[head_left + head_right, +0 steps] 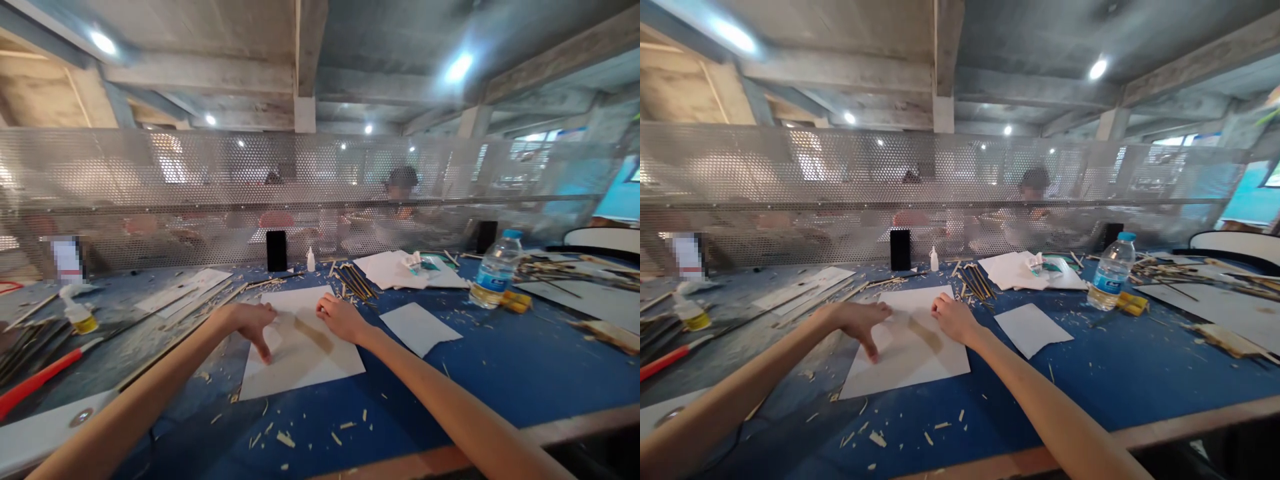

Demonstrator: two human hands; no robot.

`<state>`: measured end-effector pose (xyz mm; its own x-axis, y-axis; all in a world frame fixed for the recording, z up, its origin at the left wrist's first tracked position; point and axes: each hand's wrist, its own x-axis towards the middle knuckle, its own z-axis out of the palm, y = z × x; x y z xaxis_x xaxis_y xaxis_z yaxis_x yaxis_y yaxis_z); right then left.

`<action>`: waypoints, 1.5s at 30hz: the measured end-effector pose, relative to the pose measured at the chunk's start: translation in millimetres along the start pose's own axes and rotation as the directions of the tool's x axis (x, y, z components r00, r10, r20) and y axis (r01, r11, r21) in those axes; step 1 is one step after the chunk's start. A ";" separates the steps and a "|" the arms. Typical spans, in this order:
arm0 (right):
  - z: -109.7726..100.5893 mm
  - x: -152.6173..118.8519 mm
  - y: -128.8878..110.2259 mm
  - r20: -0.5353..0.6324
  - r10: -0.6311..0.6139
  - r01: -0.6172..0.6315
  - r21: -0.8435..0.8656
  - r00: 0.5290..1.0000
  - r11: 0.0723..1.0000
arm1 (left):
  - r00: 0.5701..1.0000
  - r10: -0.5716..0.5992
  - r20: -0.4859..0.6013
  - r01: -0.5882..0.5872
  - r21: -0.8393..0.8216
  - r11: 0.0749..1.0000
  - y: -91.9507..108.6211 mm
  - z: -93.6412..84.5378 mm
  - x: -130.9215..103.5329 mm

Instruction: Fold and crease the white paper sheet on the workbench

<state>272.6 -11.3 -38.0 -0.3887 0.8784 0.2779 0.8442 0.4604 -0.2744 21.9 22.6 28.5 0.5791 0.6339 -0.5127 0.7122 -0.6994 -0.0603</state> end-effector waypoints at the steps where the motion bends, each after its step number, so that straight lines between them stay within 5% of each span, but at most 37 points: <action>1: -0.8 0.5 0.7 0.005 -0.006 0.006 0.010 1.000 1.000 | 1.000 -0.003 -0.002 0.003 -0.001 1.000 0.3 -0.1 -0.1; 35: -5.5 -1.1 -2.9 0.017 -0.016 0.017 -0.021 1.000 1.000 | 1.000 0.007 -0.014 -0.007 -0.004 1.000 -2.6 2.9 3.8; 45: -4.0 2.1 12.3 -0.040 0.026 -0.024 0.044 0.999 0.999 | 1.000 0.016 -0.011 -0.017 -0.031 0.999 -4.0 3.3 4.6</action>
<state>283.7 -4.3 -37.1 -0.3516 0.8842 0.3075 0.8363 0.4442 -0.3213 20.4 27.2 23.6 0.5949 0.6259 -0.5043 0.7142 -0.6995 -0.0256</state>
